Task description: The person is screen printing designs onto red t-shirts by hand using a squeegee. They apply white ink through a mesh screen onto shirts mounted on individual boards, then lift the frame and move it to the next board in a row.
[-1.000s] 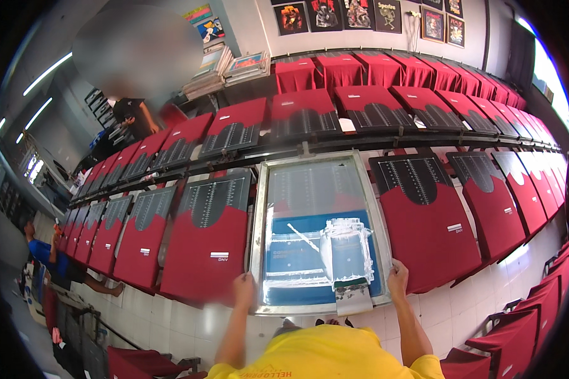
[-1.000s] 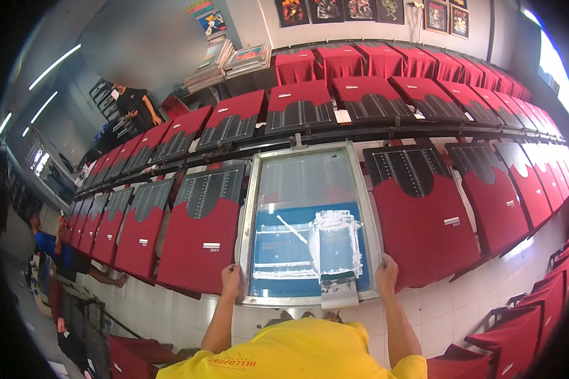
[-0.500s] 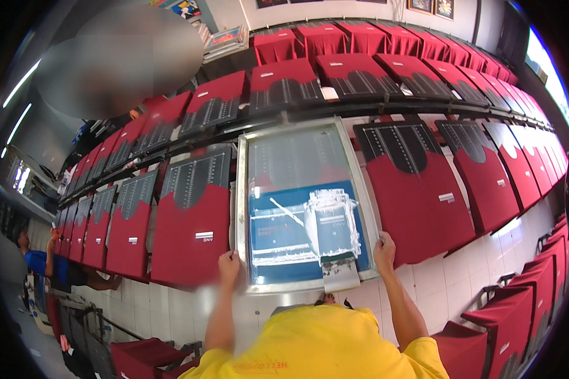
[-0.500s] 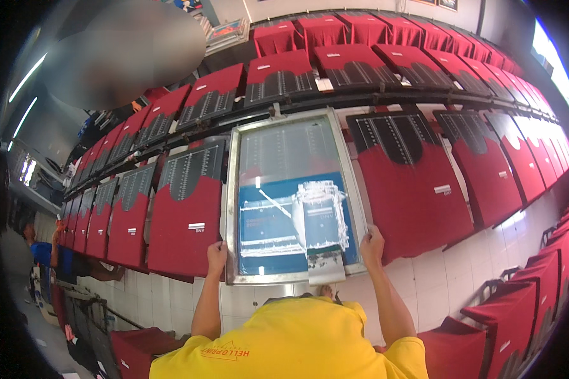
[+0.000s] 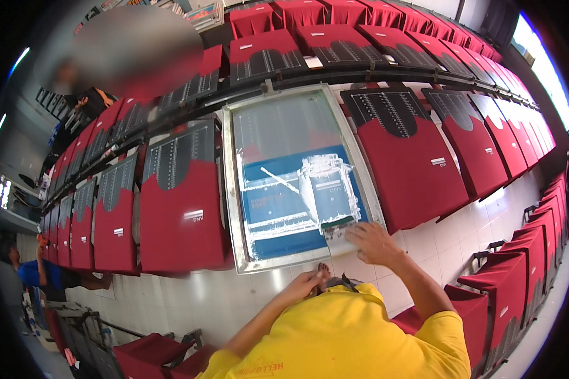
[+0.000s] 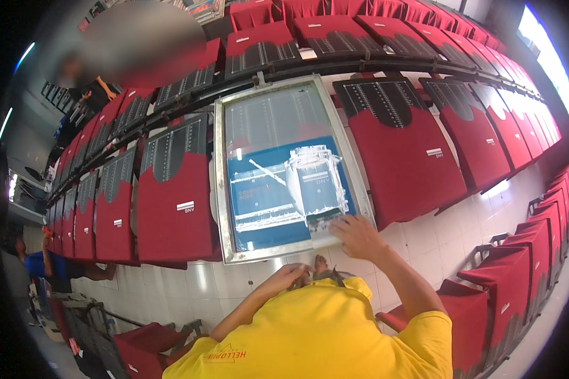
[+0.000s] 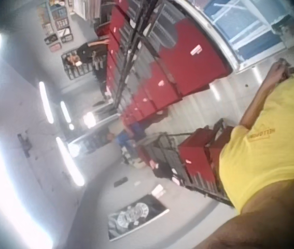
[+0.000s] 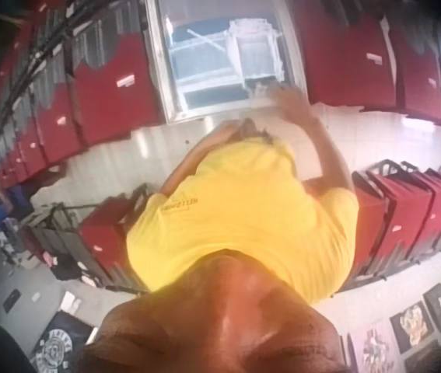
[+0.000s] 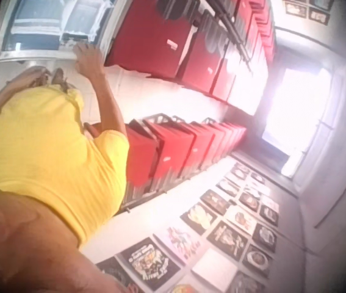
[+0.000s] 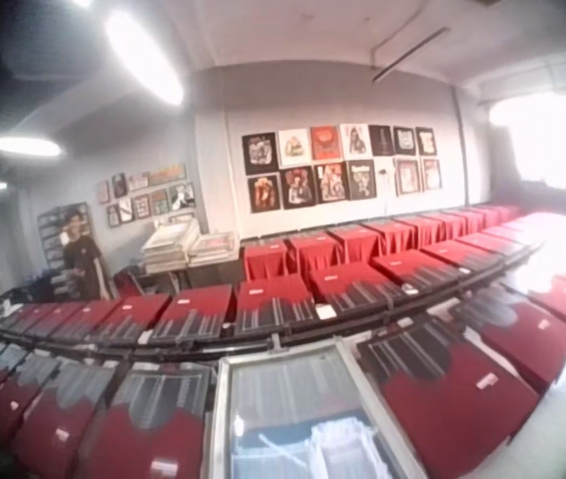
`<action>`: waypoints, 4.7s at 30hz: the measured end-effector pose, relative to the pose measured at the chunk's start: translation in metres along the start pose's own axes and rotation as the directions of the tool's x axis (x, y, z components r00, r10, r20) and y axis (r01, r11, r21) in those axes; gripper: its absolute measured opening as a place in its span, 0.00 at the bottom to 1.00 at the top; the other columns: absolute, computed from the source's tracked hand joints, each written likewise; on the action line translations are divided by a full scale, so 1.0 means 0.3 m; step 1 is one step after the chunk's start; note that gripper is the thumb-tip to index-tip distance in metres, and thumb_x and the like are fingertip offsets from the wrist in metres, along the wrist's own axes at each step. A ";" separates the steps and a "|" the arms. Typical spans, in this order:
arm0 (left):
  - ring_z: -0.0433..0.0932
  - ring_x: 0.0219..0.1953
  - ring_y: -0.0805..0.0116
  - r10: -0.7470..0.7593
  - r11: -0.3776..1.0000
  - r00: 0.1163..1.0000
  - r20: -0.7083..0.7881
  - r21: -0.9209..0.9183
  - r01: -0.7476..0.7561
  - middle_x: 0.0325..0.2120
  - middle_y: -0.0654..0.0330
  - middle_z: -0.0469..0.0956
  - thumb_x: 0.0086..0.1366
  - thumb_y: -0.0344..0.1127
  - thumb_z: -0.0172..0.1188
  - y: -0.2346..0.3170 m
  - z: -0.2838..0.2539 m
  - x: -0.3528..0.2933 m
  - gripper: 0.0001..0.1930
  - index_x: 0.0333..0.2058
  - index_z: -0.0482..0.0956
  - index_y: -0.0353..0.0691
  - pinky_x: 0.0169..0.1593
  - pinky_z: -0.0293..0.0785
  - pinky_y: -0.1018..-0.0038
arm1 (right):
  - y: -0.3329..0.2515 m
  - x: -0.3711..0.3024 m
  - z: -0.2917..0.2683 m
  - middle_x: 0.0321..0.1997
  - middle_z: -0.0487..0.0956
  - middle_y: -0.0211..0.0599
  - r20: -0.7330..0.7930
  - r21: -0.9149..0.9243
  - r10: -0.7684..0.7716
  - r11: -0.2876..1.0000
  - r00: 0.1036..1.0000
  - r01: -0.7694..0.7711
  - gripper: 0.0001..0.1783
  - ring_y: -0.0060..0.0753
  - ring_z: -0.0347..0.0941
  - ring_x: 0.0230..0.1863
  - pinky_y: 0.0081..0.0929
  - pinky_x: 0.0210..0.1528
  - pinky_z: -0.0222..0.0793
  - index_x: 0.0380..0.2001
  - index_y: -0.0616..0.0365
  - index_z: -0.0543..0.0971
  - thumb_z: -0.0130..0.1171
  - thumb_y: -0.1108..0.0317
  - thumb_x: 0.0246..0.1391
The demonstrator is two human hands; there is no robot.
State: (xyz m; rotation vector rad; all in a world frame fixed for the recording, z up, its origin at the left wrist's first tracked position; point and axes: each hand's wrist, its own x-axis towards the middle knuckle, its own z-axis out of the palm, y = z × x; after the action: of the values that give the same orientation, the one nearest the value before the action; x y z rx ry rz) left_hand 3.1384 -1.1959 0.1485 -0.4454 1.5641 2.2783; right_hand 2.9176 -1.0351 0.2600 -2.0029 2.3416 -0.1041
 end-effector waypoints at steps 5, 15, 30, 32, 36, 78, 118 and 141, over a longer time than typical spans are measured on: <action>0.67 0.21 0.79 0.119 0.932 0.992 -0.036 -0.340 -0.124 0.28 0.63 0.78 0.77 0.46 0.43 -0.081 0.064 0.154 0.21 0.49 0.76 0.35 0.23 0.62 0.81 | 0.035 0.095 0.034 0.45 0.77 0.31 -0.096 -0.003 0.052 0.999 0.994 -0.052 0.23 0.37 0.70 0.47 0.38 0.48 0.63 0.41 0.54 0.76 0.67 0.69 0.36; 0.58 0.16 0.78 -0.101 0.759 0.989 -0.112 -0.651 0.003 0.19 0.68 0.64 0.78 0.42 0.40 -0.020 0.070 0.173 0.15 0.38 0.70 0.37 0.19 0.53 0.81 | 0.267 0.396 0.052 0.44 0.78 0.32 -0.378 -0.029 0.042 0.998 0.925 -0.058 0.23 0.37 0.71 0.48 0.37 0.47 0.62 0.40 0.54 0.77 0.70 0.71 0.35; 0.60 0.18 0.80 -0.079 0.663 0.995 -0.065 -0.749 0.004 0.22 0.67 0.66 0.73 0.33 0.46 -0.001 0.054 0.140 0.07 0.39 0.70 0.37 0.20 0.55 0.82 | 0.573 0.690 -0.069 0.31 0.83 0.48 0.379 0.366 0.101 0.897 0.920 -0.249 0.24 0.45 0.81 0.34 0.37 0.38 0.75 0.36 0.60 0.83 0.70 0.63 0.30; 0.61 0.19 0.80 -0.089 0.663 0.994 -0.058 -0.749 0.016 0.23 0.67 0.67 0.72 0.31 0.46 0.009 0.053 0.133 0.06 0.40 0.70 0.36 0.21 0.56 0.82 | 0.516 0.609 -0.083 0.32 0.83 0.47 0.377 0.355 0.090 0.905 0.922 -0.234 0.24 0.45 0.81 0.35 0.35 0.38 0.75 0.37 0.61 0.82 0.71 0.63 0.32; 0.63 0.18 0.80 -0.180 0.632 0.980 -0.081 -0.773 0.052 0.23 0.66 0.69 0.71 0.32 0.50 0.047 0.075 0.116 0.10 0.47 0.71 0.34 0.21 0.58 0.83 | 0.232 0.268 0.042 0.33 0.80 0.37 -0.008 0.147 0.120 0.982 0.993 -0.117 0.14 0.45 0.76 0.38 0.40 0.42 0.71 0.33 0.56 0.79 0.67 0.69 0.39; 0.73 0.57 0.65 0.782 0.210 0.605 -0.148 0.977 -0.032 0.52 0.61 0.75 0.57 0.24 0.60 0.173 0.149 0.159 0.24 0.54 0.72 0.42 0.63 0.49 0.51 | 0.089 0.038 0.094 0.43 0.77 0.34 -0.238 0.015 -0.129 0.991 0.963 0.136 0.14 0.36 0.72 0.43 0.36 0.42 0.64 0.38 0.56 0.77 0.63 0.66 0.46; 0.62 0.24 0.69 0.372 0.926 0.001 -0.928 0.371 0.074 0.18 0.58 0.72 0.72 0.50 0.51 0.176 -0.442 -0.130 0.28 0.28 0.76 0.23 0.32 0.63 0.64 | 0.376 -0.014 0.259 0.44 0.81 0.53 -0.193 0.798 0.788 0.473 0.584 -0.374 0.17 0.44 0.79 0.47 0.31 0.52 0.70 0.51 0.66 0.77 0.49 0.78 0.59; 0.77 0.28 0.62 0.425 0.905 0.195 -0.884 0.413 -0.099 0.24 0.50 0.78 0.67 0.43 0.55 0.028 -0.642 -0.021 0.19 0.34 0.80 0.27 0.34 0.70 0.67 | 0.313 0.015 0.315 0.40 0.83 0.46 -0.266 0.799 0.862 0.448 0.431 -0.402 0.17 0.34 0.79 0.45 0.26 0.50 0.71 0.46 0.67 0.80 0.49 0.83 0.54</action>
State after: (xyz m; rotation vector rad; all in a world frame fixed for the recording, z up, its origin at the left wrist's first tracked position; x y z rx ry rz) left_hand 3.1526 -1.3799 0.0919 -1.9745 2.6401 1.8912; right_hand 2.8328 -1.0262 0.1575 -0.5531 2.6958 -1.5533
